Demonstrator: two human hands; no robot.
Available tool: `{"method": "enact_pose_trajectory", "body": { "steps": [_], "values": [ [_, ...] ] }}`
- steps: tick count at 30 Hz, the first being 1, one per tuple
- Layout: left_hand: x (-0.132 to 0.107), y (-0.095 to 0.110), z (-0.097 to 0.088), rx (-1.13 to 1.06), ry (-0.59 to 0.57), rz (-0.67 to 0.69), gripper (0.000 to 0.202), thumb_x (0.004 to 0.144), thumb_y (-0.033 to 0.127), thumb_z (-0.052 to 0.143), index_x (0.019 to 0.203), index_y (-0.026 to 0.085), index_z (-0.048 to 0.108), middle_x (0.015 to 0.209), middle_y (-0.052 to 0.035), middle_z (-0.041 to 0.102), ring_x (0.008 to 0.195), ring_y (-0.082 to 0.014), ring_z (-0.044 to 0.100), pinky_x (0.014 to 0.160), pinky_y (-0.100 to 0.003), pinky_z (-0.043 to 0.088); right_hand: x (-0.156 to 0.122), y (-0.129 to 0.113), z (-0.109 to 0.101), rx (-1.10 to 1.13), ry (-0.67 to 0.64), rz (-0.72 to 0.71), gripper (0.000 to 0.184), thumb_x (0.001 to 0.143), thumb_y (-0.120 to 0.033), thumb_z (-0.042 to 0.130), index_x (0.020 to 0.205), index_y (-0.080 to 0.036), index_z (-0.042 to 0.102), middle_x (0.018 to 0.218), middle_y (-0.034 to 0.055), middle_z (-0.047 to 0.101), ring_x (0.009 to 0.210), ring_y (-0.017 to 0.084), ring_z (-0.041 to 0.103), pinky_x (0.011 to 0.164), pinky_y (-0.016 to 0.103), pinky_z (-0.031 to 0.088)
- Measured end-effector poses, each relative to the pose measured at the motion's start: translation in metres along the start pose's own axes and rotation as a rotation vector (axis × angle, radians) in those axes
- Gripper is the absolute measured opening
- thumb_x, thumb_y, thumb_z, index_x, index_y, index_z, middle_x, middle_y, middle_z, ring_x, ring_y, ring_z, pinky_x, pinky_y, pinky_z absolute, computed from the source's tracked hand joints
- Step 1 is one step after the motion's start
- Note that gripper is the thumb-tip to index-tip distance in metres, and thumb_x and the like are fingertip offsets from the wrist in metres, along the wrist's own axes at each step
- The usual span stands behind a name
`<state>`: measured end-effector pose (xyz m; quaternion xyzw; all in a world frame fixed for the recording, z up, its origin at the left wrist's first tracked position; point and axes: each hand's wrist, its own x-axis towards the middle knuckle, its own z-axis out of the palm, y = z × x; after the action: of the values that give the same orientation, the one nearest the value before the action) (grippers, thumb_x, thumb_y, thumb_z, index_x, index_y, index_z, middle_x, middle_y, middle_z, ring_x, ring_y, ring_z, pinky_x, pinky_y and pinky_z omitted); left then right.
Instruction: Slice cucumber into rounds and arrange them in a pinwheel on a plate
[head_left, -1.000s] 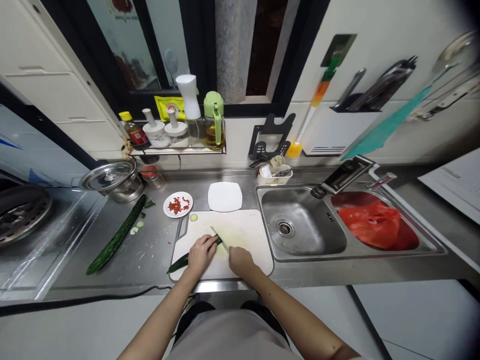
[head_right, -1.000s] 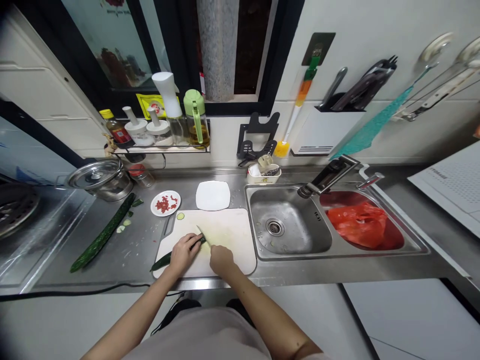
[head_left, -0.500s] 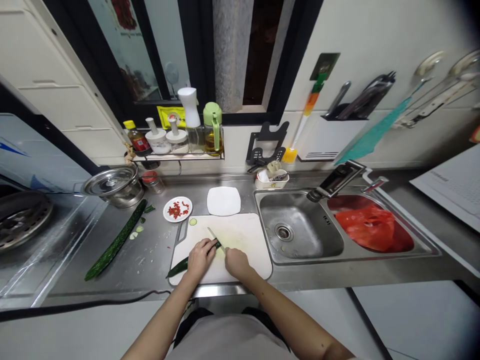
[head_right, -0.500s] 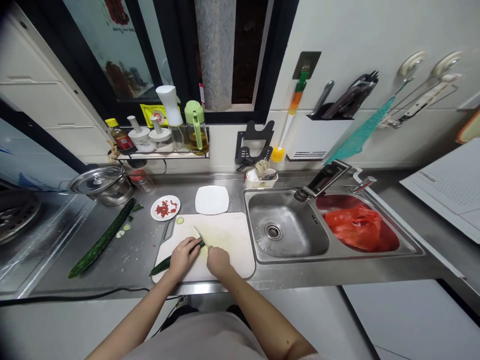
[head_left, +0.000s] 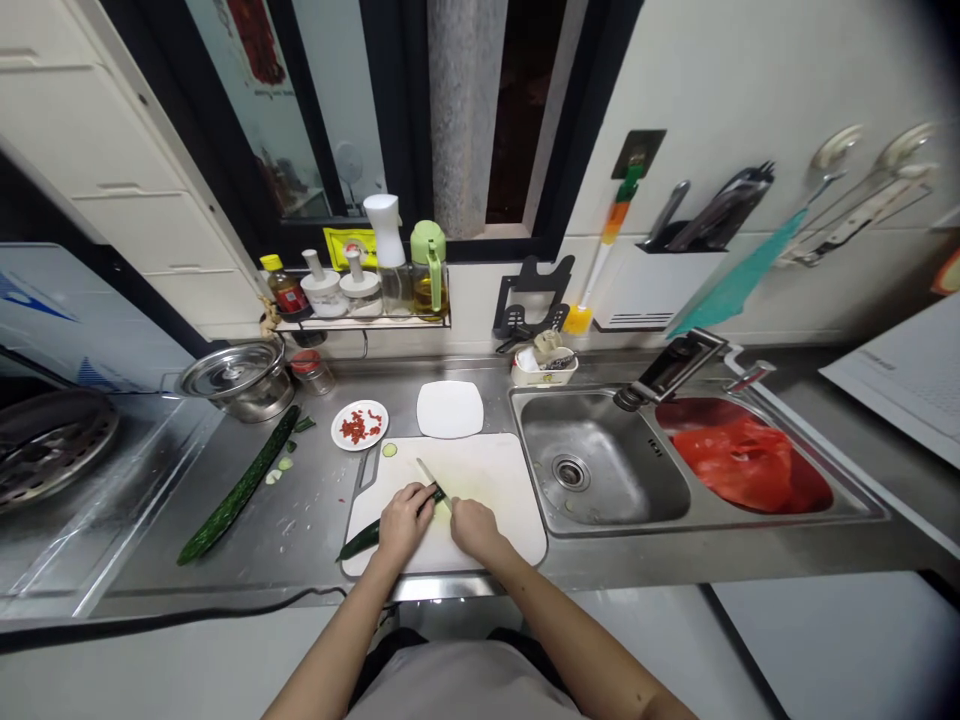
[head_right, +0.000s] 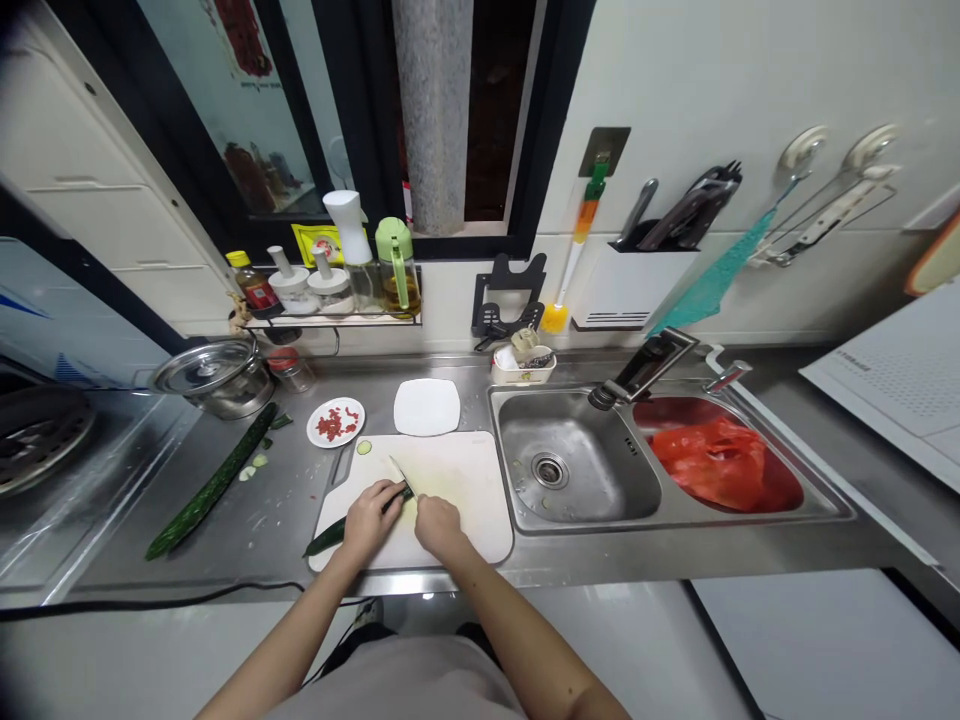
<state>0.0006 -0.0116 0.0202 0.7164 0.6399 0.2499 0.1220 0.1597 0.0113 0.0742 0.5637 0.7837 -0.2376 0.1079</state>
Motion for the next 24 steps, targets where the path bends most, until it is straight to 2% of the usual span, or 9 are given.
{"method": "enact_pose_trajectory", "body": {
  "steps": [13, 20, 24],
  "values": [
    [0.002, 0.001, -0.002, -0.013, 0.001, -0.006, 0.03, 0.09, 0.026, 0.049, 0.113, 0.026, 0.068, 0.105, -0.0055, 0.067, 0.098, -0.0195, 0.059, 0.085, -0.033, 0.049, -0.03, 0.02, 0.005, 0.016, -0.041, 0.051, 0.032, 0.088, -0.013, 0.038, 0.108, -0.012, 0.062, 0.103, 0.0146, 0.07, 0.098, 0.024, 0.066, 0.078, 0.032, 0.046],
    [0.005, 0.002, -0.005, -0.024, -0.021, -0.054, 0.03, 0.089, 0.027, 0.051, 0.113, 0.026, 0.067, 0.103, -0.0054, 0.068, 0.099, -0.0203, 0.059, 0.086, -0.034, 0.047, -0.031, 0.032, -0.01, 0.056, 0.004, 0.026, 0.03, 0.09, -0.02, 0.038, 0.105, -0.016, 0.064, 0.103, 0.0127, 0.07, 0.097, 0.023, 0.066, 0.076, 0.03, 0.044],
    [0.007, 0.005, -0.008, -0.085, -0.006, -0.116, 0.031, 0.09, 0.034, 0.05, 0.114, 0.023, 0.067, 0.105, -0.0066, 0.069, 0.102, -0.022, 0.06, 0.089, -0.036, 0.048, -0.033, 0.037, -0.022, 0.003, 0.066, 0.089, 0.032, 0.094, -0.023, 0.034, 0.108, -0.018, 0.063, 0.101, 0.0123, 0.071, 0.096, 0.023, 0.066, 0.075, 0.03, 0.043]
  ]
}}
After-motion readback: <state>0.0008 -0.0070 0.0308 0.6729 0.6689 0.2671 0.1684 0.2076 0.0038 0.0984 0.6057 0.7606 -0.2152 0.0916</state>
